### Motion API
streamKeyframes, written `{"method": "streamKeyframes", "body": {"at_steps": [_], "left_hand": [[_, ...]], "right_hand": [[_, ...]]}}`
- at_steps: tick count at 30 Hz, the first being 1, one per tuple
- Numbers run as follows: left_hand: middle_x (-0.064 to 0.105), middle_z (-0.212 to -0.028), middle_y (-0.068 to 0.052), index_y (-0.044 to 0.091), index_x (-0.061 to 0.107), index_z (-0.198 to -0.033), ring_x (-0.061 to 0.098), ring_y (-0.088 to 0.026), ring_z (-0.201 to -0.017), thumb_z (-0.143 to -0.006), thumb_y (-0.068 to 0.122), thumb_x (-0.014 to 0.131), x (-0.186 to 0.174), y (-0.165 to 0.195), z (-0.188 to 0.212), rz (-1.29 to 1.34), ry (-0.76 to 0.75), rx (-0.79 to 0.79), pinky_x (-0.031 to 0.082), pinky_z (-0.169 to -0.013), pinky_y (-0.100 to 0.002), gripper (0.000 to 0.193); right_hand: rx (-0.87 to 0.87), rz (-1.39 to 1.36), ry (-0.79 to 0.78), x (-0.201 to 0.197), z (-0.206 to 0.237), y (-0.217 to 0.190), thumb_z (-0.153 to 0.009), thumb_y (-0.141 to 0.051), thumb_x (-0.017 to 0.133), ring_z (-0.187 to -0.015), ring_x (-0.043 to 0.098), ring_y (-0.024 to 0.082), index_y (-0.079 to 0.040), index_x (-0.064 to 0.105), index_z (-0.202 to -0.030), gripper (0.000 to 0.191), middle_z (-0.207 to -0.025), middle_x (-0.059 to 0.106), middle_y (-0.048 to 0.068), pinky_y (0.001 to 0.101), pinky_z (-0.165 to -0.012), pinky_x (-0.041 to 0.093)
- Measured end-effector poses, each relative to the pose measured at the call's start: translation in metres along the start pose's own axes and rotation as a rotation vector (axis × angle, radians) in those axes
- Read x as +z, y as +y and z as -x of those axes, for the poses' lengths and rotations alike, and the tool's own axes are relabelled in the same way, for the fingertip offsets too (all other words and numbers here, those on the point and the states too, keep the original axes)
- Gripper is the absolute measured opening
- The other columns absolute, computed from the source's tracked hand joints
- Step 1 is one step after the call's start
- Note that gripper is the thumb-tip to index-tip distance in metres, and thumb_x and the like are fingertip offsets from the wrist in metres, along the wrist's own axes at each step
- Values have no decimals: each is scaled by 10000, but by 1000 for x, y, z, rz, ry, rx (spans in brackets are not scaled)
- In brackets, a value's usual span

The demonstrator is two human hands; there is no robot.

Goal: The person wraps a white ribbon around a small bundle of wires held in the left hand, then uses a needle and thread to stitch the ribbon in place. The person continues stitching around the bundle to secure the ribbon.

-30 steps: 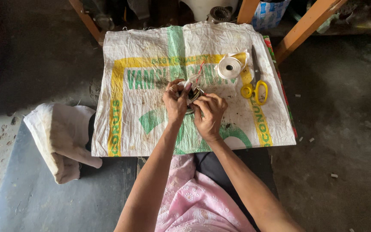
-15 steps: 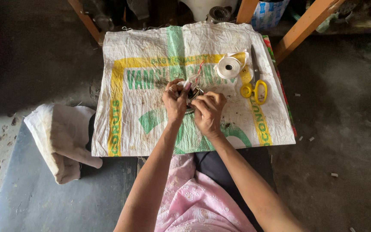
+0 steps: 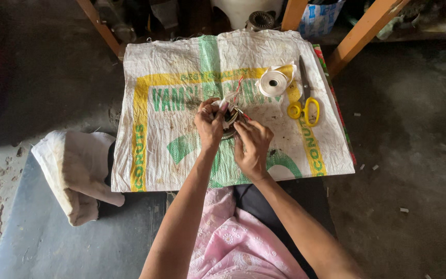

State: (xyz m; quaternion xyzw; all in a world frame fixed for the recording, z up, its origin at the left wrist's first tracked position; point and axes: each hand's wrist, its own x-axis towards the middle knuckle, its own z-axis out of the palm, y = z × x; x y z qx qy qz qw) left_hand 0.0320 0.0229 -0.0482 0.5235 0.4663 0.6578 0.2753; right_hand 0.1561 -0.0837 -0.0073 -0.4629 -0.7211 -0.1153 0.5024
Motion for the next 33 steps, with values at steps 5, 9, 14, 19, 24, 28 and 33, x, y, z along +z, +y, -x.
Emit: {"method": "streamKeyframes", "body": {"at_steps": [5,9,14,19,24,28,33], "left_hand": [[750,-919,-76,-38,738,-969,668,-113,-779,-873,114,804,2,6,2,87,10,-101,570,-735,-301,192],[758,-822,-71,-49,716,-1060,681,-108,-729,-873,110,805,2,5,1,63,2,-85,581,-726,-270,261],[758,-955,-147,5,704,-1058,696,-153,-798,-883,111,818,3,0,3,109,8,-121,587,-755,-274,235],[726,-1098,-141,-16,755,-865,677,-177,-904,-876,96,822,6,0,4,100,22,-108,607,-809,-277,130],[652,-1248,-120,-13,768,-855,646,-171,-967,-857,85,805,5,5,4,201,-15,-101,573,-793,-306,105],[682,-1226,-114,-9,786,-886,643,-187,-995,-846,67,807,3,5,4,63,-24,-73,559,-826,-323,89],[671,-1228,-104,-6,780,-867,641,-194,-1036,-816,60,824,4,6,3,122,-12,-83,563,-844,-343,94]], "right_hand": [[416,-292,-84,1,5,-12,-918,-126,689,-1113,615,346,3,605,-1299,412,-1265,661,186,444,-946,506],[163,-301,-46,10,8,-21,-919,-113,662,-1303,523,473,130,464,-1436,605,-1407,539,348,508,-1096,425],[158,-216,-98,19,8,-8,-955,-115,642,-1186,616,412,100,526,-1365,477,-1297,612,305,476,-1031,497],[369,-315,-81,11,-14,24,-1001,-103,628,-940,721,230,-37,648,-1249,258,-1097,736,137,349,-764,606],[404,-390,-252,26,-64,42,-965,-169,707,-784,738,167,-71,729,-987,103,-895,755,64,330,-656,601],[358,-423,-295,36,-73,50,-935,-226,732,-684,704,173,-52,734,-875,184,-815,759,70,321,-611,544],[586,-293,-438,56,-83,67,-906,-411,776,-566,607,154,-40,694,-729,419,-682,718,95,332,-554,475]]}}
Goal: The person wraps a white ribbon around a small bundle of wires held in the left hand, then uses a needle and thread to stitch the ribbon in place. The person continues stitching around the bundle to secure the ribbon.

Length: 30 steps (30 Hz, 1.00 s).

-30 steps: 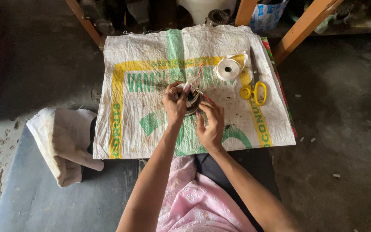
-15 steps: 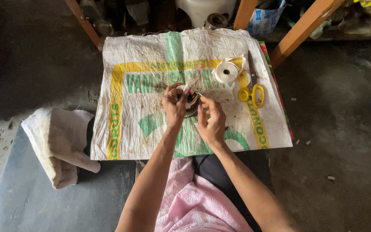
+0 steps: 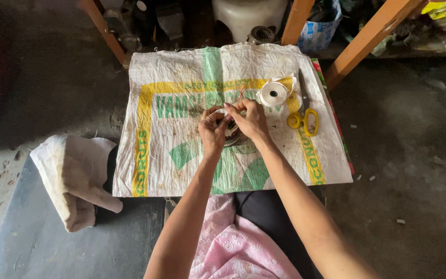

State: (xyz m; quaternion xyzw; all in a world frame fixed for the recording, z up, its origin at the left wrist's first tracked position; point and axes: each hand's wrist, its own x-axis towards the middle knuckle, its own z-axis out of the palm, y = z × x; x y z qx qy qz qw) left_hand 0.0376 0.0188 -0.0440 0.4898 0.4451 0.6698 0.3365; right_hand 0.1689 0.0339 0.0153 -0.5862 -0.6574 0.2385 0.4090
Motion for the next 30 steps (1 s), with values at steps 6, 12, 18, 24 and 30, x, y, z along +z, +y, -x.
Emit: {"method": "streamKeyframes", "body": {"at_steps": [6,12,18,24,30], "left_hand": [[679,-1221,-106,-4,797,-985,627,-208,-1089,-812,45,822,0,1,1,-7,-14,21,536,-923,-360,182],[681,-1241,-135,-40,800,-911,629,-225,-1102,-803,48,883,-4,4,-2,-25,-63,40,543,-914,-344,162],[615,-1332,-107,-11,764,-849,709,-207,-942,-716,110,887,-13,10,-9,-70,-167,-191,666,-713,-350,218],[638,-1318,-134,-2,806,-979,708,-173,-982,-811,130,836,-34,32,-22,-184,-359,-9,641,-761,-333,216],[797,-881,-97,27,775,-999,734,-143,-735,-768,91,849,-33,65,-24,-312,-368,-59,592,-670,-307,251]], "right_hand": [[10,-13,-112,4,-13,7,-798,-468,857,-512,595,100,-84,752,-706,408,-585,683,36,302,-500,463],[-187,-522,-142,8,-20,-6,-875,-95,795,-605,624,53,-60,746,-812,88,-732,729,-8,247,-489,505],[-270,-617,-181,1,-29,0,-913,-19,741,-664,619,50,-42,714,-850,73,-761,723,-1,212,-606,502],[-348,-439,-185,1,-36,1,-955,-47,778,-641,452,35,-28,579,-751,286,-672,573,-43,237,-569,379],[-323,-503,-264,-10,-38,-17,-926,-51,768,-656,445,18,-23,677,-813,147,-703,588,-76,241,-566,363]]}}
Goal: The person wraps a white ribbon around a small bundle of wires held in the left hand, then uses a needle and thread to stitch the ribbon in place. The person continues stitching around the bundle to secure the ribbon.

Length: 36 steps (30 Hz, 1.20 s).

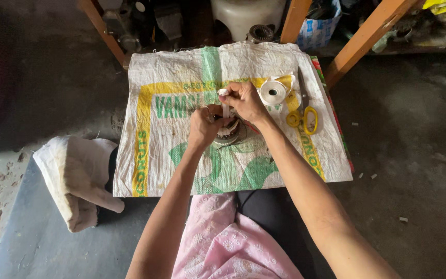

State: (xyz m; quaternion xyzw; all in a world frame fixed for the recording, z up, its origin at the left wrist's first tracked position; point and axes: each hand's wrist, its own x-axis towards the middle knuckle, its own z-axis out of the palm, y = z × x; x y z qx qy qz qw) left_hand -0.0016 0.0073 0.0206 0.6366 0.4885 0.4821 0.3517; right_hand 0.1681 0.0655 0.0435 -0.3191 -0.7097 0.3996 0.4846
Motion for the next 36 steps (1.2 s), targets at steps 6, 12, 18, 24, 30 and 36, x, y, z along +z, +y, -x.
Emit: {"method": "streamKeyframes", "body": {"at_steps": [6,12,18,24,30,36], "left_hand": [[739,-678,-120,-43,785,-847,643,-154,-579,-812,117,887,1,10,-7,-148,-3,7,515,-550,-334,193],[740,-678,-120,-50,761,-806,678,-130,-527,-824,59,835,1,15,-7,146,-25,-128,561,-458,-305,133],[764,-753,-154,-40,772,-849,687,-187,-498,-838,-4,751,4,17,-7,191,133,-337,554,-444,-328,43],[744,-741,-162,-43,752,-826,700,-179,-528,-825,-68,696,12,6,-13,346,205,-383,565,-450,-345,61],[749,-699,-105,21,782,-826,630,-146,-514,-833,56,807,10,12,-19,241,212,-310,509,-441,-313,44],[740,-692,-88,4,770,-806,622,-116,-507,-817,53,826,8,28,-31,212,184,-207,497,-435,-309,76]], "right_hand": [[-79,-96,-23,-3,-4,-5,-906,-14,746,-730,527,13,-22,713,-854,62,-767,655,-69,226,-643,434],[-10,29,-34,-4,-8,5,-992,-101,765,-711,447,57,-12,681,-818,214,-731,594,-32,257,-629,386],[162,-78,92,-2,24,4,-1007,-268,652,-725,725,134,-21,684,-1025,250,-820,765,57,269,-685,583],[88,-114,-59,2,41,6,-789,-51,825,-877,728,146,-32,637,-1067,336,-984,746,92,299,-808,631],[268,300,-35,13,35,8,-729,-55,895,-717,675,126,-40,658,-952,325,-848,747,64,319,-706,583],[290,365,-68,14,28,13,-817,-112,847,-593,643,113,-36,705,-745,177,-699,737,29,308,-630,546]]}}
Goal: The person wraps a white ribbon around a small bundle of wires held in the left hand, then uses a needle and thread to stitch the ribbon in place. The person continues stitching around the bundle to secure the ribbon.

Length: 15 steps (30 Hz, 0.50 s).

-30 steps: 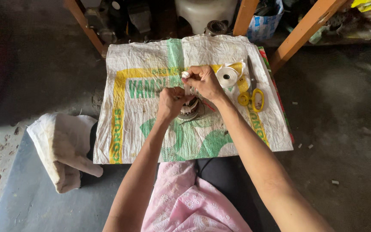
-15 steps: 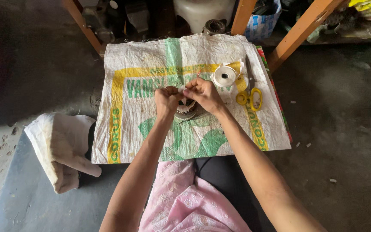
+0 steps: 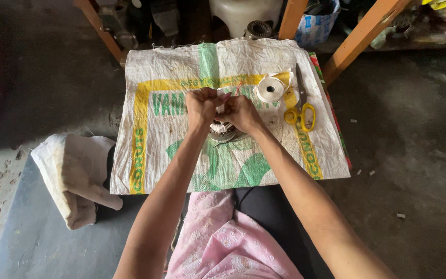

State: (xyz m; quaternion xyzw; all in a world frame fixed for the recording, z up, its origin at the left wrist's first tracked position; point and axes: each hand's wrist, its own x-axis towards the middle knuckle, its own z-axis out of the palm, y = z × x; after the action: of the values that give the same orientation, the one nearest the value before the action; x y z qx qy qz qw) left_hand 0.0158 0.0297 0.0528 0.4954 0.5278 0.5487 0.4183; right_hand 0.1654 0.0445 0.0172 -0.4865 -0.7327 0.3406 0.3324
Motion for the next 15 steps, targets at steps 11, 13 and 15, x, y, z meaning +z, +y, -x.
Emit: {"method": "streamKeyframes", "body": {"at_steps": [11,13,15], "left_hand": [[762,-721,-113,0,743,-748,731,-144,-616,-766,15,831,3,-3,-18,192,59,-37,627,-622,-327,91],[760,-724,-124,-9,739,-753,746,-162,-637,-767,12,848,2,-2,-24,182,48,-13,621,-689,-327,112],[771,-728,-131,-23,752,-771,760,-178,-656,-775,12,864,3,-2,-29,145,42,16,611,-785,-303,118]], "right_hand": [[-82,-35,60,3,2,7,-911,-117,781,-636,629,139,-32,722,-839,126,-740,730,54,323,-617,520],[-41,-10,39,3,3,0,-905,-125,786,-648,645,145,-41,729,-853,114,-753,738,59,327,-625,523],[-14,-150,-5,1,5,-8,-863,-120,777,-695,708,113,-74,738,-885,64,-809,772,29,293,-668,573]]}}
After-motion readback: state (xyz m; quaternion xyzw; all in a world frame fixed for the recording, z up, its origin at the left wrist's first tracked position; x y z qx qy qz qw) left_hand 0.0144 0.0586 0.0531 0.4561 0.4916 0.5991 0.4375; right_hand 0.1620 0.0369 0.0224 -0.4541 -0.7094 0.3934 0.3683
